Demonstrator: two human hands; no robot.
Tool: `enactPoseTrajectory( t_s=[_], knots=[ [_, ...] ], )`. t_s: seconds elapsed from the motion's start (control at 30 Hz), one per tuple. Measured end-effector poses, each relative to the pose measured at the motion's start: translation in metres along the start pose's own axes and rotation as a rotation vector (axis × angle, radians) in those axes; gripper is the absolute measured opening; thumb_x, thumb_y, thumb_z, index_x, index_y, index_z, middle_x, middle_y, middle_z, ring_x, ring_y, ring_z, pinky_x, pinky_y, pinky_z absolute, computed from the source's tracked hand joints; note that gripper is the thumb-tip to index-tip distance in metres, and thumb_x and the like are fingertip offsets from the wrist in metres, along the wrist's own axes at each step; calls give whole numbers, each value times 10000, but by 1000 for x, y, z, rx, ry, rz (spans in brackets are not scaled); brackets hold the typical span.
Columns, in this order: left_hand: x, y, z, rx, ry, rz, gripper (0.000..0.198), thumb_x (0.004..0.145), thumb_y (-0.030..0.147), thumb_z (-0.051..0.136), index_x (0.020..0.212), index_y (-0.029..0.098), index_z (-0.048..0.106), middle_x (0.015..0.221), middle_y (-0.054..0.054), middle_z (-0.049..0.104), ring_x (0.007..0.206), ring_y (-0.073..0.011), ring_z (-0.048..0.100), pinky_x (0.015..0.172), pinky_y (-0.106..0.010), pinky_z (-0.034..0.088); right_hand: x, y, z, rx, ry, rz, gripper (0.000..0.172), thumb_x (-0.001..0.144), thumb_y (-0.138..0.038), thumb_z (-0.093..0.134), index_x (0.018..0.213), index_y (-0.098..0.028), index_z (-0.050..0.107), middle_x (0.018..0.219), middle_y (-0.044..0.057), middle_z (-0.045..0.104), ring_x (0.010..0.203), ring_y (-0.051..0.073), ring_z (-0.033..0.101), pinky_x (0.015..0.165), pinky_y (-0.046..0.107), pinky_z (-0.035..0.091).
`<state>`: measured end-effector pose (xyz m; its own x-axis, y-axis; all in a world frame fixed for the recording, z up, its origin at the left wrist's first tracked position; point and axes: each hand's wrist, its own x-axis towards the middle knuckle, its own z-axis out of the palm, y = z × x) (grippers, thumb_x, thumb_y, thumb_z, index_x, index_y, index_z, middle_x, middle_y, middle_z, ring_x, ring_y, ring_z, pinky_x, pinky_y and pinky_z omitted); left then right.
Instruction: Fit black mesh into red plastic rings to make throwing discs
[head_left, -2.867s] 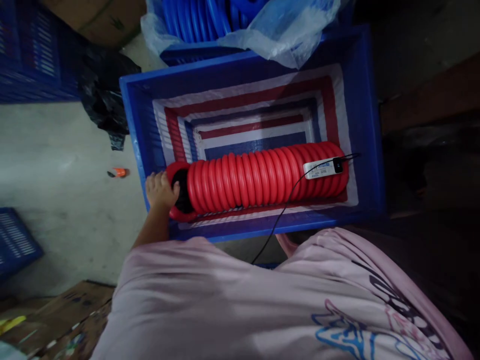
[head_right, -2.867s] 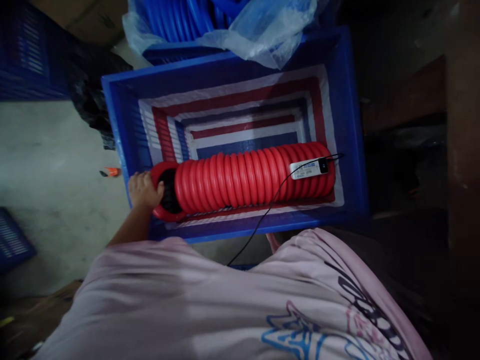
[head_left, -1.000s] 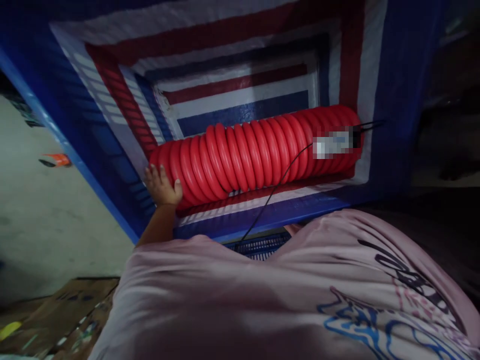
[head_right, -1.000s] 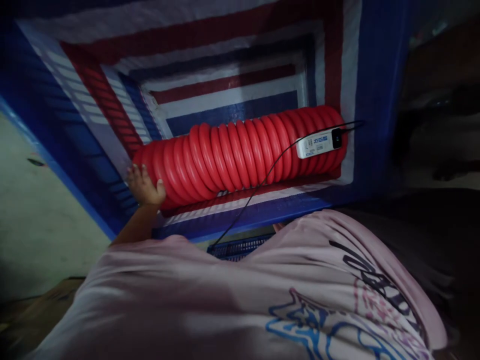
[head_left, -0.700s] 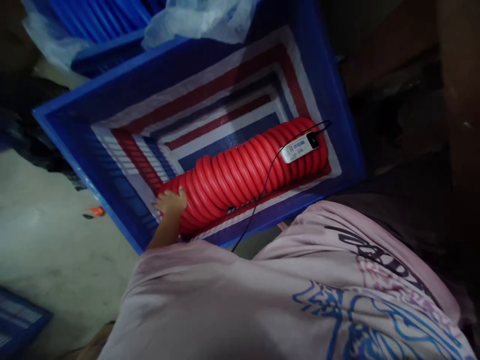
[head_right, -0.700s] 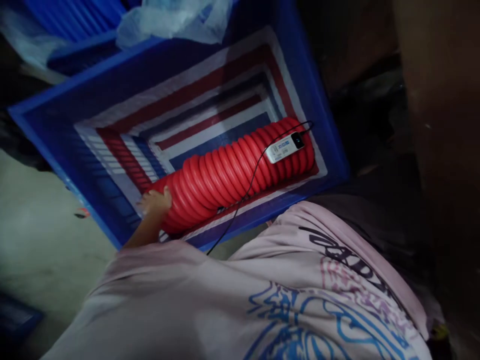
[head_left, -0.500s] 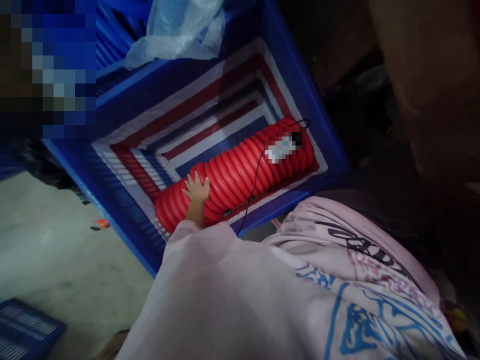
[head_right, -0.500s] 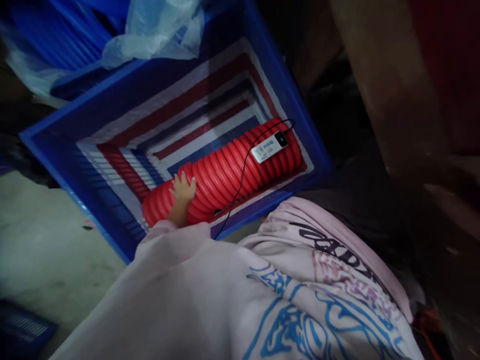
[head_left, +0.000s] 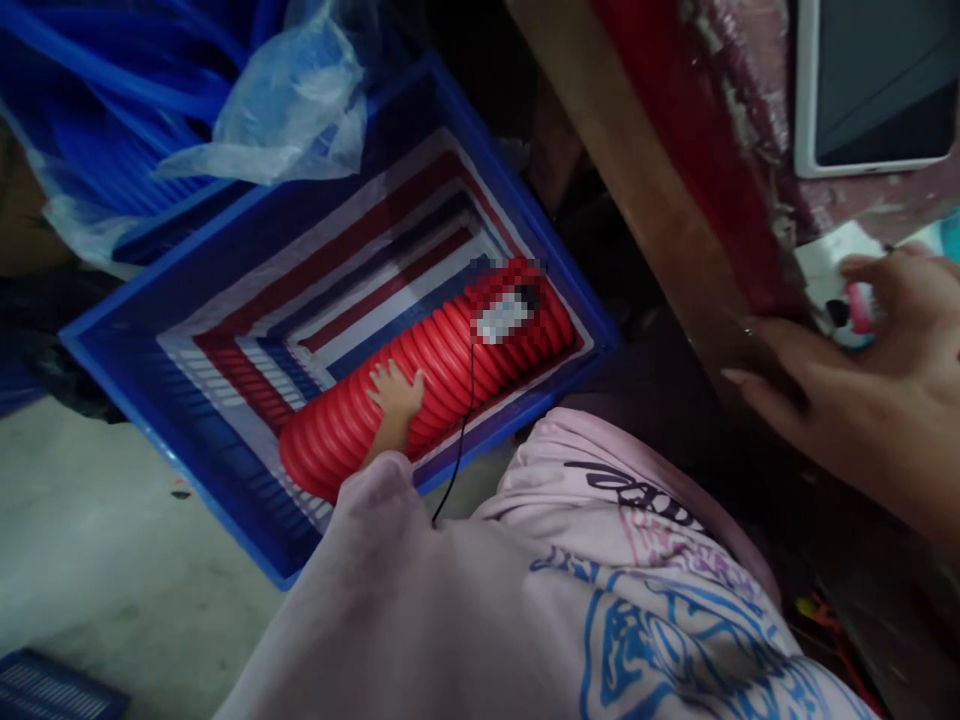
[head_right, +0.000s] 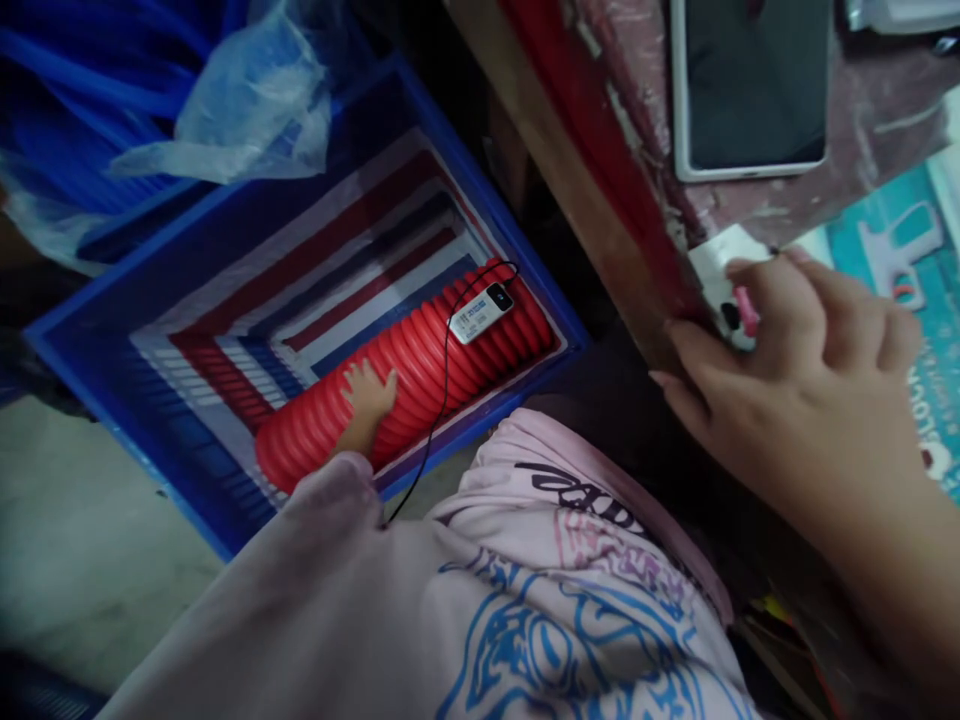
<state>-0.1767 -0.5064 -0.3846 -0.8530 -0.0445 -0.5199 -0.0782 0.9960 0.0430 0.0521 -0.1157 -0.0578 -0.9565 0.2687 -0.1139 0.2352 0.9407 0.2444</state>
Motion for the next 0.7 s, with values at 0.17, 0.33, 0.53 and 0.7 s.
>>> enactPoseTrajectory(
  t_s=[0.17, 0.33, 0.53, 0.7],
  knots=[
    [17, 58, 17, 34, -138, 21, 890, 803, 716, 431, 1499, 207, 213, 1581, -209, -13, 1433, -452, -61, 1048, -748, 11, 1, -3, -6, 6, 123, -93, 415, 865, -489, 578, 1182, -226, 627, 1415, 176, 374, 1357, 400, 313, 978, 563, 417],
    [46, 62, -1, 92, -218, -34, 866, 807, 725, 418, 1500, 256, 197, 1599, -138, 7, 1447, -414, -24, 1089, -713, 53, 1, -5, -7, 146, 157, -12, 391, 841, -503, 614, 1161, -279, 630, 1359, 133, 488, 1306, 373, 414, 967, 515, 456],
    [26, 60, 14, 148, -191, -72, 815, 856, 689, 373, 1509, 266, 131, 1602, -110, -32, 1448, -399, -62, 1104, -707, 28, -3, -3, -9, 185, 152, 0, 499, 819, -492, 653, 1274, -318, 548, 1343, 100, 531, 1320, 333, 417, 1039, 453, 410],
    [-2, 55, 28, 170, -166, -40, 852, 843, 712, 314, 1516, 226, 121, 1579, -205, -58, 1438, -437, -55, 1075, -714, 68, -2, -3, -11, 267, 126, 3, 427, 848, -492, 614, 1235, -315, 578, 1375, 100, 496, 1333, 352, 390, 1043, 491, 384]
  ],
)
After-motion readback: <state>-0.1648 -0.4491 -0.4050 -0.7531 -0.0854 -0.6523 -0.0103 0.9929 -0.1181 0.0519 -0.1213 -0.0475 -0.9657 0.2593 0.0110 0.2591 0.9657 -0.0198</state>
